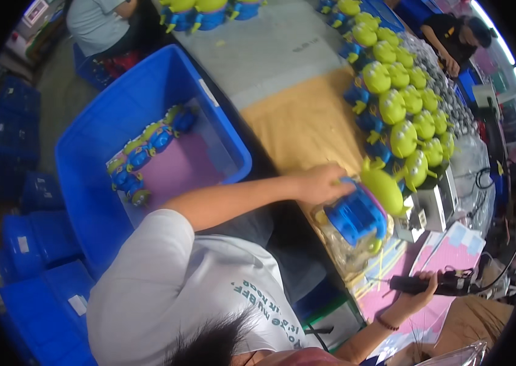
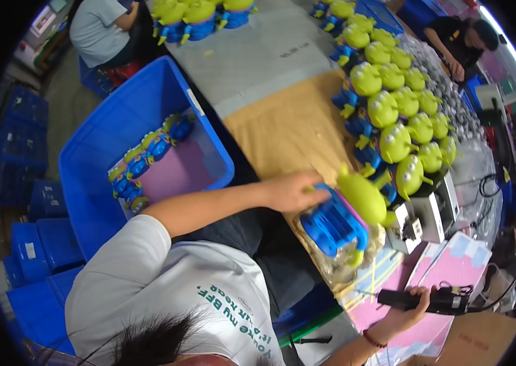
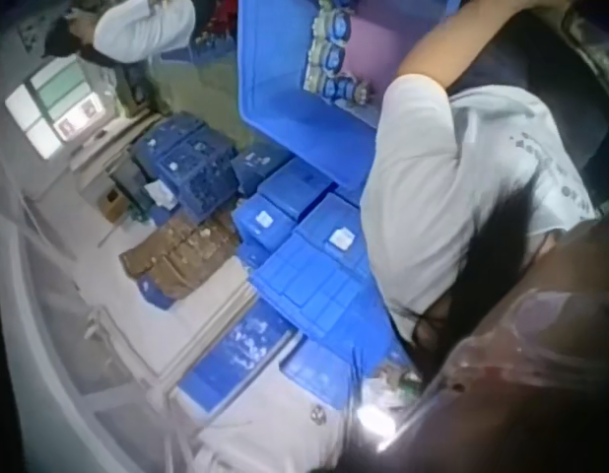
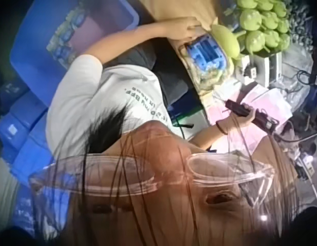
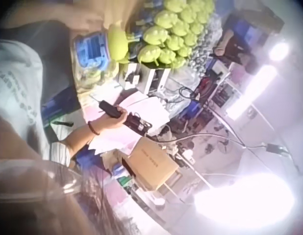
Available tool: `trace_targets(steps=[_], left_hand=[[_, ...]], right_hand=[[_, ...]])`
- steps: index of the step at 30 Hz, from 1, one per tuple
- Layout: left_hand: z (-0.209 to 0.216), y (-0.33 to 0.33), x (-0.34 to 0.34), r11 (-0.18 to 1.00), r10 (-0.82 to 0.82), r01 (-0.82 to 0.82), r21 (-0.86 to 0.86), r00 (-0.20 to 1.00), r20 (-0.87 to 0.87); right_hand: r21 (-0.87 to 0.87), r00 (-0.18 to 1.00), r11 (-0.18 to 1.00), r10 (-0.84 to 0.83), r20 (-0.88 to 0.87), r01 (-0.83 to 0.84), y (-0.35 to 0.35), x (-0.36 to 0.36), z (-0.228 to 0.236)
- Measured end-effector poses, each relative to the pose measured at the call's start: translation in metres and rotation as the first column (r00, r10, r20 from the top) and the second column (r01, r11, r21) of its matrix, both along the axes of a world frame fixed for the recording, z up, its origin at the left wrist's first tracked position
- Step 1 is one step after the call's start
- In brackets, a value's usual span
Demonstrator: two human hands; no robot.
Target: Use a heat gun to process toy alien figures and place them into a blue storage bin.
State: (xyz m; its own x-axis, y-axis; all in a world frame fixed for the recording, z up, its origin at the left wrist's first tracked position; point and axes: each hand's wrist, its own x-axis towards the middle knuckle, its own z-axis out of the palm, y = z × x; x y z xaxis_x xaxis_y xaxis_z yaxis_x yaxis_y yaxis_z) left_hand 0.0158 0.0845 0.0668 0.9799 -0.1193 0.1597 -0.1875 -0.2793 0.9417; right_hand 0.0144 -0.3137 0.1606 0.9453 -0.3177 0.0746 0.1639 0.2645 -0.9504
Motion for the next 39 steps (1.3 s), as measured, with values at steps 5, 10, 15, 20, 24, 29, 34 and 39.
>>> trace_targets(steps=[5,10,15,20,24,29,34,39], left_hand=[[0.002,0.153,-0.004,0.809,0.514,-0.524,-0.268,0.851,-0.112],[-0.029,0.310,0.018,0.425,0.885,-0.905,0.006,0.417,0.206],[-0.061,0.408,0.033,0.259,0.860,-0.963,0.072,0.264,0.436],[-0.075,0.445,0.028,0.296,0.864,-0.943,0.151,0.331,0.378],[-0.075,0.467,0.040,0.281,0.806,-0.933,0.227,0.357,0.472],[-0.071,0.485,0.039,0.304,0.821,-0.892,0.336,0.424,0.383],[-0.090,0.469,-0.015,0.269,0.727,-0.940,0.209,0.341,0.596],[-0.176,0.477,-0.194,-0.029,0.909,-0.976,0.218,0.065,0.411]], right_hand=[[0.078,0.990,0.995,-0.055,-0.130,0.066,-0.013,-0.001,-0.018],[0.012,0.984,0.998,-0.062,-0.165,0.065,0.003,0.002,-0.022],[-0.018,0.975,0.997,-0.081,-0.207,0.079,0.018,-0.001,-0.013],[-0.029,0.954,0.993,-0.117,-0.276,0.114,0.024,-0.003,-0.007],[-0.036,0.945,0.990,-0.143,-0.294,0.138,0.050,0.013,-0.007],[-0.006,0.953,0.999,0.038,-0.299,-0.042,0.067,0.031,-0.005],[-0.025,0.943,0.998,0.048,-0.328,-0.060,0.074,0.031,-0.008],[-0.088,0.930,0.994,0.023,-0.368,-0.060,0.075,0.039,-0.002]])
